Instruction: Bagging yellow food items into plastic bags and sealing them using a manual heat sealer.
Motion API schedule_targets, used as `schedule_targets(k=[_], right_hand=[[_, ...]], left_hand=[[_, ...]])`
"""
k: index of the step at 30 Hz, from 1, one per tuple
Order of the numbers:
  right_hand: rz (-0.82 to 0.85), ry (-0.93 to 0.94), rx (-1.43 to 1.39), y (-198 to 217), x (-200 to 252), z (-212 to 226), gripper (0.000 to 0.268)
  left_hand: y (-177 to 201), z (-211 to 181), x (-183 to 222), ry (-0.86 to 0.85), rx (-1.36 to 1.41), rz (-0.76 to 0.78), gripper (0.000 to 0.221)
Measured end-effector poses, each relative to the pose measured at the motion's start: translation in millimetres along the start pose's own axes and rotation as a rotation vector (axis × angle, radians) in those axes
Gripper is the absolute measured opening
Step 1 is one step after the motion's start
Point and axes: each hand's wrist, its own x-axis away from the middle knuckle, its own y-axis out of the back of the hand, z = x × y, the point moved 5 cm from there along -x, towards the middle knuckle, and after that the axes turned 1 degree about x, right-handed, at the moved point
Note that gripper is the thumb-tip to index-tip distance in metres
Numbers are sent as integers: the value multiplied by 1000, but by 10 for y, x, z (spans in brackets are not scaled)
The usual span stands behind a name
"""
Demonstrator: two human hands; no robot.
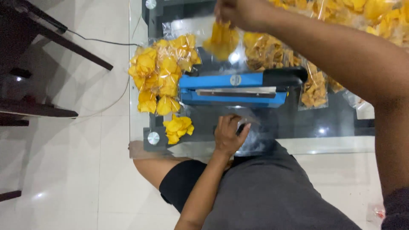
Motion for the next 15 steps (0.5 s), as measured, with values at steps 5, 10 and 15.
schedule_targets(k=[5, 10, 15], right_hand=[[126, -98, -156, -456, -397, -432, 17], [310, -319, -406, -627, -402, -613, 13], [402, -255, -95, -640, -385, -658, 46]], left_hand=[[69, 0, -64, 71, 81, -11, 27], [53, 38, -66, 121, 131, 7, 15], [35, 71, -28, 154, 148, -26, 27]])
